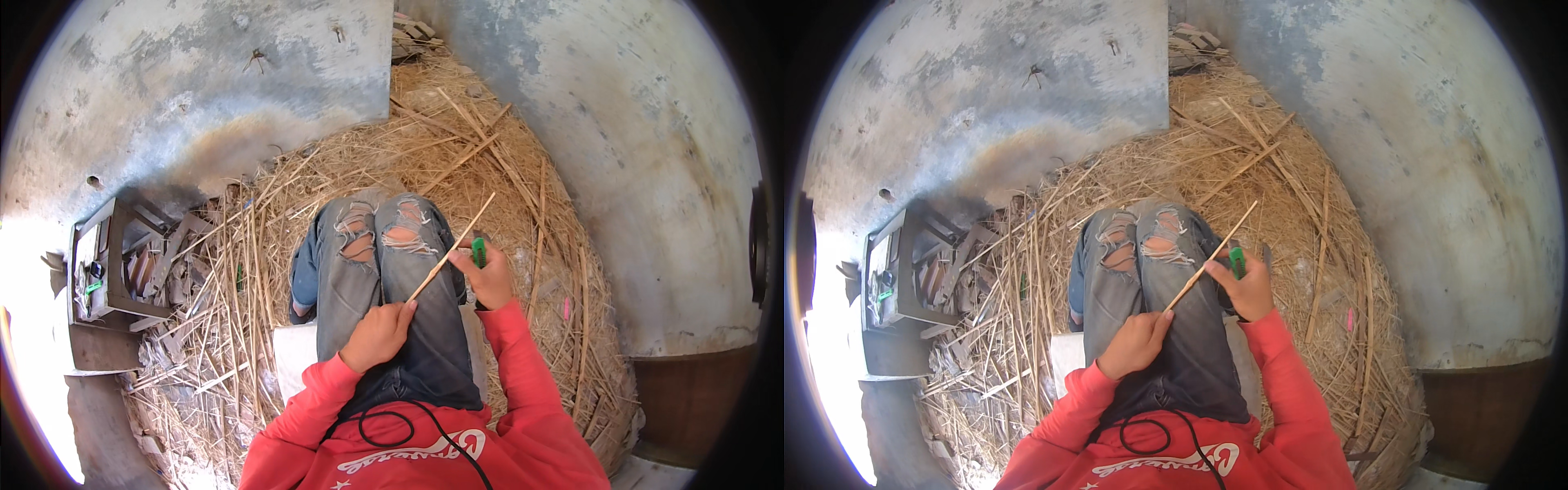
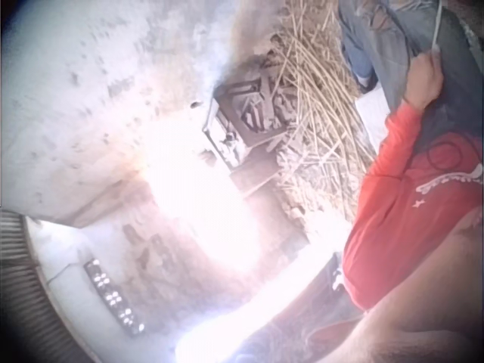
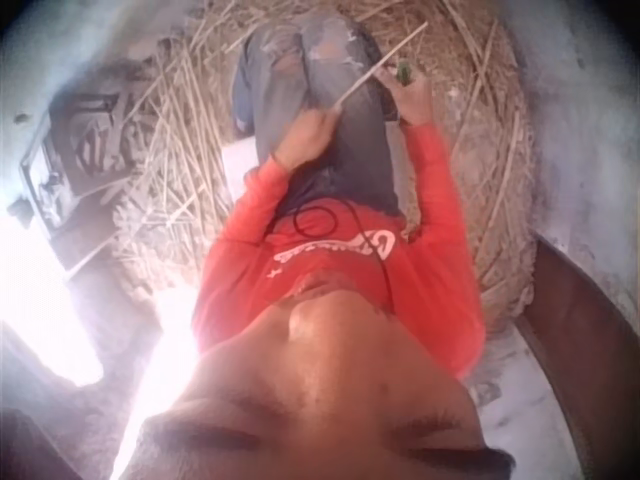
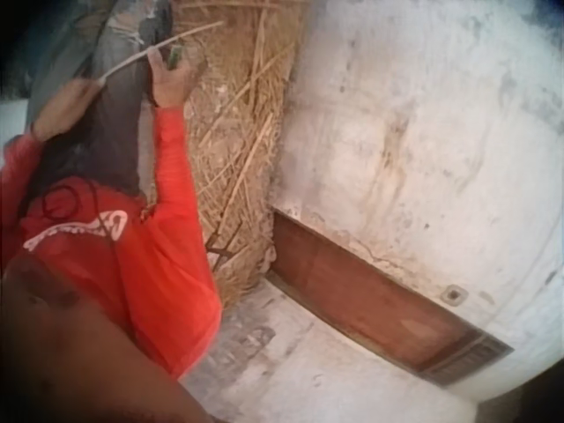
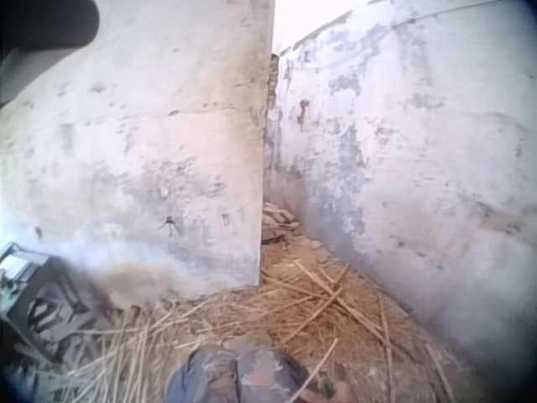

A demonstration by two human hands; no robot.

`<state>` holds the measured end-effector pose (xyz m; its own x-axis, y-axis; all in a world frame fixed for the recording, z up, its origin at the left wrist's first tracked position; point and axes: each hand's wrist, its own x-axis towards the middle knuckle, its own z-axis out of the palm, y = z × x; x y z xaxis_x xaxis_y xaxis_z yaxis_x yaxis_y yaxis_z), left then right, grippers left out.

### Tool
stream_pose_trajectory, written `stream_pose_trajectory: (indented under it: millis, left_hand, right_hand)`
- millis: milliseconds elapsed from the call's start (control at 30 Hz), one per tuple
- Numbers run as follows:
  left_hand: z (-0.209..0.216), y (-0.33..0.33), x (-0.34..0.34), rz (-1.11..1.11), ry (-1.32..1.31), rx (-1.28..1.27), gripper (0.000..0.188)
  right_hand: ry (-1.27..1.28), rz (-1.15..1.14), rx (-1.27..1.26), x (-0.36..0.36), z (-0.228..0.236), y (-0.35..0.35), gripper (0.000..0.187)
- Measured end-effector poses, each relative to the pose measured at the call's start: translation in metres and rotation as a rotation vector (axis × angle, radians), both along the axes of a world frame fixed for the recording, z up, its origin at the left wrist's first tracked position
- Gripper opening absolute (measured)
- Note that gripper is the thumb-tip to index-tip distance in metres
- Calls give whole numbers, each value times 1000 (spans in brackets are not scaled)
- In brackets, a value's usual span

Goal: The person strips bark from a wooden stick using a small green utility knife while sitting on the floor.

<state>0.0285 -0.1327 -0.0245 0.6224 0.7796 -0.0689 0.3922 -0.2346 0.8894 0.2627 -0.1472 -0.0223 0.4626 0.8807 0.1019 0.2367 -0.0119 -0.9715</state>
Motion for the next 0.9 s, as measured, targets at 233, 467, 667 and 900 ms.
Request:
stream_pose_trajectory:
  millis: [233,467,667,900]
  left_hand:
    - [-1,-8,-5,43,98,28,39]
    - [9,-19,-10,170,103,136,20]
    - [12,-24,-31,152,71,277,29]
    - [11,-28,-61,95,151,335,40]
  right_hand:
    - [201,37,-84,6,-16,15,26]
    - [-56,47,-51,7,-4,11,38]
    - [-412,-72,-44,23,-5,-8,49]
    - [-580,-52,-217,44,9,-7,49]
